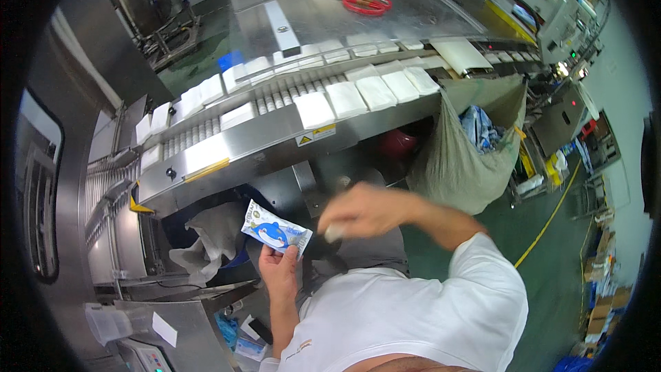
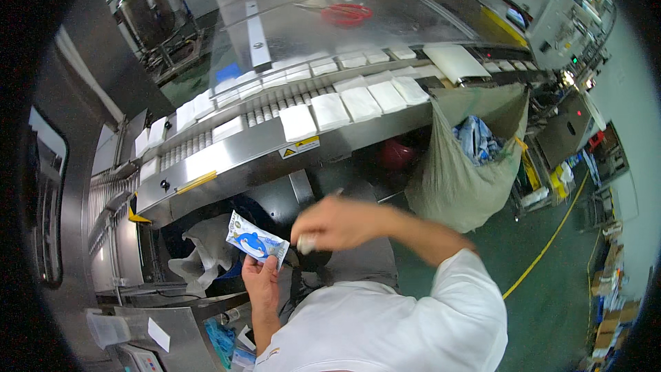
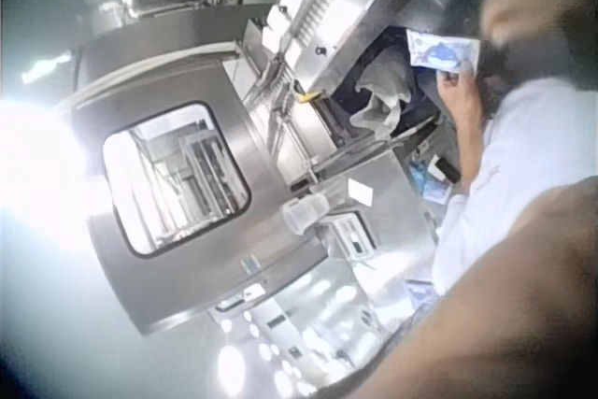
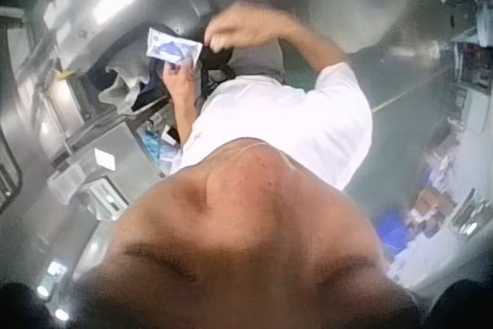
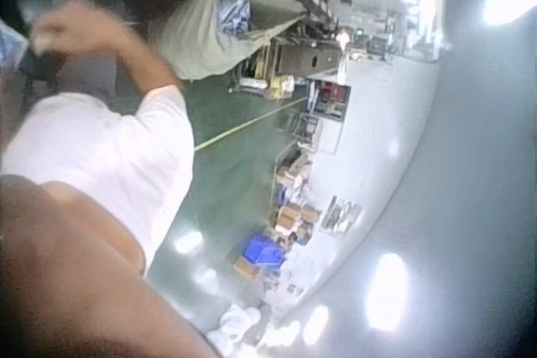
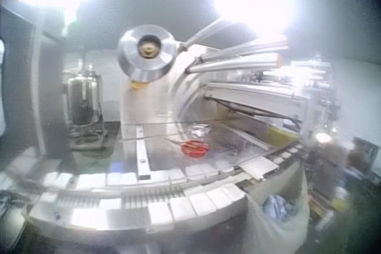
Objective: The person takes white rectangular blocks from a conveyor belt, places them into blue plastic pouches, and uses shears to trim the edges of the pouches.
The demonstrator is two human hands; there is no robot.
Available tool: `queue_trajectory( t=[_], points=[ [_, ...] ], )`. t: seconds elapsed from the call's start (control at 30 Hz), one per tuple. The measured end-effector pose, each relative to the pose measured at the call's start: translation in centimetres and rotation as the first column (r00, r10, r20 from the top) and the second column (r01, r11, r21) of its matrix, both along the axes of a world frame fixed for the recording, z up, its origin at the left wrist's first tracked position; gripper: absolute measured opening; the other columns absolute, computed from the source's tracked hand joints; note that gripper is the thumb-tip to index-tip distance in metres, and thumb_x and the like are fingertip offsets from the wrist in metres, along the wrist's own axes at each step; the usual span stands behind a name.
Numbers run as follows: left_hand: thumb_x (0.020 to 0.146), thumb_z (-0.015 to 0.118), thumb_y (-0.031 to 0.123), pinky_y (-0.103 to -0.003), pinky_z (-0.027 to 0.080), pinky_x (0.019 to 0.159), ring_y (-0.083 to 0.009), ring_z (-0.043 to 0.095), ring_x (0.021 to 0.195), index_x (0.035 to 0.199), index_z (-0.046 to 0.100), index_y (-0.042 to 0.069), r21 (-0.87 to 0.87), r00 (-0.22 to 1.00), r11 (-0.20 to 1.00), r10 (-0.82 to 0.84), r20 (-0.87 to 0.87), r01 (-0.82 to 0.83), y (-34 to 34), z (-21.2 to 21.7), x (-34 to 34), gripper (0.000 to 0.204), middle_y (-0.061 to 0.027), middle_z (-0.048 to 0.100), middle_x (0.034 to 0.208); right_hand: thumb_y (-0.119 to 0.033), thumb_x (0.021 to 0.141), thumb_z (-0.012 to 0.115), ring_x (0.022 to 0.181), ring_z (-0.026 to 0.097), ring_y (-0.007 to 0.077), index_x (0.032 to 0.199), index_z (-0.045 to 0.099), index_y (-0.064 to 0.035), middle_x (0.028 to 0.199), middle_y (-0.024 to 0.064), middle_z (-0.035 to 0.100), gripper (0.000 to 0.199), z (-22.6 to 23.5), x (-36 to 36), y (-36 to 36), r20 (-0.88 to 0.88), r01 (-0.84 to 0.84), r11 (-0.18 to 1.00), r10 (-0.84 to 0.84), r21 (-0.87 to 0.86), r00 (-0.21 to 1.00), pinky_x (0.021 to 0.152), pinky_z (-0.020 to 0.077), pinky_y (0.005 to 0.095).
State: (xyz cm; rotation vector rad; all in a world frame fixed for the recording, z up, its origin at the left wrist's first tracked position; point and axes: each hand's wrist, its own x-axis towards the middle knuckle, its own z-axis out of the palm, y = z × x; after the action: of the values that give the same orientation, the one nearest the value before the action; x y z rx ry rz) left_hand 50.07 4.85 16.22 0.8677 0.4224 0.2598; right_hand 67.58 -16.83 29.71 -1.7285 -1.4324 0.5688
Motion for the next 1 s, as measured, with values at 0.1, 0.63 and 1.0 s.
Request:
queue_trajectory(
  t=[0.1,0.63,1.0],
  points=[
    [0.087,0.072,-0.010,-0.036,0.058,0.094,-0.0200,0.071,0.105,0.131,0.055,-0.001,0.065,0.999,0.997,0.050,-0.020,-0.049,0.8,0.8,-1.0,0.048,-0.0119,0.069,0.121,-0.022,0.099,0.069,0.097,0.071,0.0178,0.119,0.072,-0.0044,0.104,0.0092,0.074,0.027,10.9,6.2,-2.5,0.065,0.611,0.785,-0.618,0.103,0.783,0.086,0.0575,0.0342],
    [0.090,0.074,-0.002,-0.030,0.059,0.081,-0.0171,0.069,0.102,0.133,0.052,0.000,0.262,1.000,0.965,0.017,0.017,-0.021,-0.7,3.9,0.8,0.049,-0.0098,0.068,0.119,-0.030,0.089,0.070,0.091,0.067,0.0375,0.103,0.070,-0.0035,0.090,0.0196,0.069,0.031,21.1,29.6,-2.9,0.929,0.771,0.606,-0.137,-0.197,0.345,0.080,0.0520,0.0445],
    [0.092,0.077,0.007,-0.029,0.057,0.076,-0.0138,0.068,0.096,0.128,0.055,0.001,0.267,0.987,0.954,0.101,0.128,-0.132,1.0,5.3,4.5,0.043,-0.0082,0.069,0.115,-0.020,0.083,0.083,0.089,0.059,0.0084,0.106,0.065,-0.0058,0.097,-0.0015,0.058,0.032,6.4,2.4,-10.1,-0.210,0.585,0.811,-0.574,-0.009,0.792,0.080,0.0482,0.0253]
  ],
)
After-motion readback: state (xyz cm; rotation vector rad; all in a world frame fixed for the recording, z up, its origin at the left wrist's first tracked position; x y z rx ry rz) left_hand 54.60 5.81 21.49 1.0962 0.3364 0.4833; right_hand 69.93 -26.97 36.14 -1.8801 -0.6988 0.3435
